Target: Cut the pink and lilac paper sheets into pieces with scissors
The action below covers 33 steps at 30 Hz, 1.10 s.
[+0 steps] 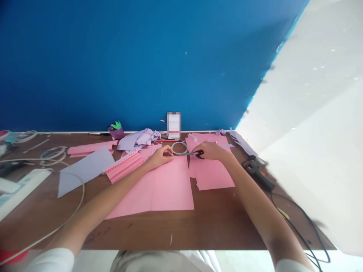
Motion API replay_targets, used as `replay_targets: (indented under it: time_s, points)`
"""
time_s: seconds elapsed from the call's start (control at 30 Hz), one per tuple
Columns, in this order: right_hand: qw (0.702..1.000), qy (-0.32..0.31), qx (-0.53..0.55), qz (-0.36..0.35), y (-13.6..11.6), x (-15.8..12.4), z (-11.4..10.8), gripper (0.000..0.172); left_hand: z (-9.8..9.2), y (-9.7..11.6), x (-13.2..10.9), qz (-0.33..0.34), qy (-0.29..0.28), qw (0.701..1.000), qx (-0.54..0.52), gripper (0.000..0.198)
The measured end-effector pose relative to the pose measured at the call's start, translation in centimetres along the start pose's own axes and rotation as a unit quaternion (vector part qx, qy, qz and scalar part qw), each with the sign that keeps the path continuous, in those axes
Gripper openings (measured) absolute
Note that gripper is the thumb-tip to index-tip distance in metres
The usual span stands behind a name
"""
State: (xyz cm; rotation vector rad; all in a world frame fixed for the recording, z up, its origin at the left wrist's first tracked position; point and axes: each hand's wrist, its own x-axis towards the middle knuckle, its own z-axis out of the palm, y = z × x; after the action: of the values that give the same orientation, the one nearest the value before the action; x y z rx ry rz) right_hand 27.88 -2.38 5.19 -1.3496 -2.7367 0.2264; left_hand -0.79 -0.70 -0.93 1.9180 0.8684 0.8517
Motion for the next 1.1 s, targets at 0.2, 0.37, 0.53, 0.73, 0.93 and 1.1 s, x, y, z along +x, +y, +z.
replay_targets:
  time_s: [0.2,0.37,0.53,0.73,0.93,1.1]
  points:
    - [1.000,0.002,-0.008,0.008,-0.6,0.2,0.2,0.037,0.0,-0.2,0.0,0.000,0.001,1.000,0.002,0.025]
    - [1.000,-0.006,-0.003,0.006,-0.8,0.1,0.1,0.039,0.1,-0.3,0.1,-0.001,0.001,1.000,0.004,0.025]
    - [1.000,-0.011,0.003,0.006,-1.0,0.2,0.1,0.040,0.0,-0.1,0.0,-0.001,0.001,1.000,0.011,0.025]
    - [1.000,-0.012,0.009,0.004,-1.3,0.2,0.0,0.040,0.0,0.2,-0.1,-0.002,0.002,1.000,0.015,0.026]
    - [1.000,-0.016,0.014,0.012,-1.7,0.3,-0.1,0.041,0.0,0.5,-0.1,0.000,-0.006,1.000,0.015,0.026]
    - [1.000,-0.015,0.011,0.010,-1.8,0.5,-0.2,0.042,-0.1,0.5,-0.1,0.001,-0.004,1.000,0.017,0.025]
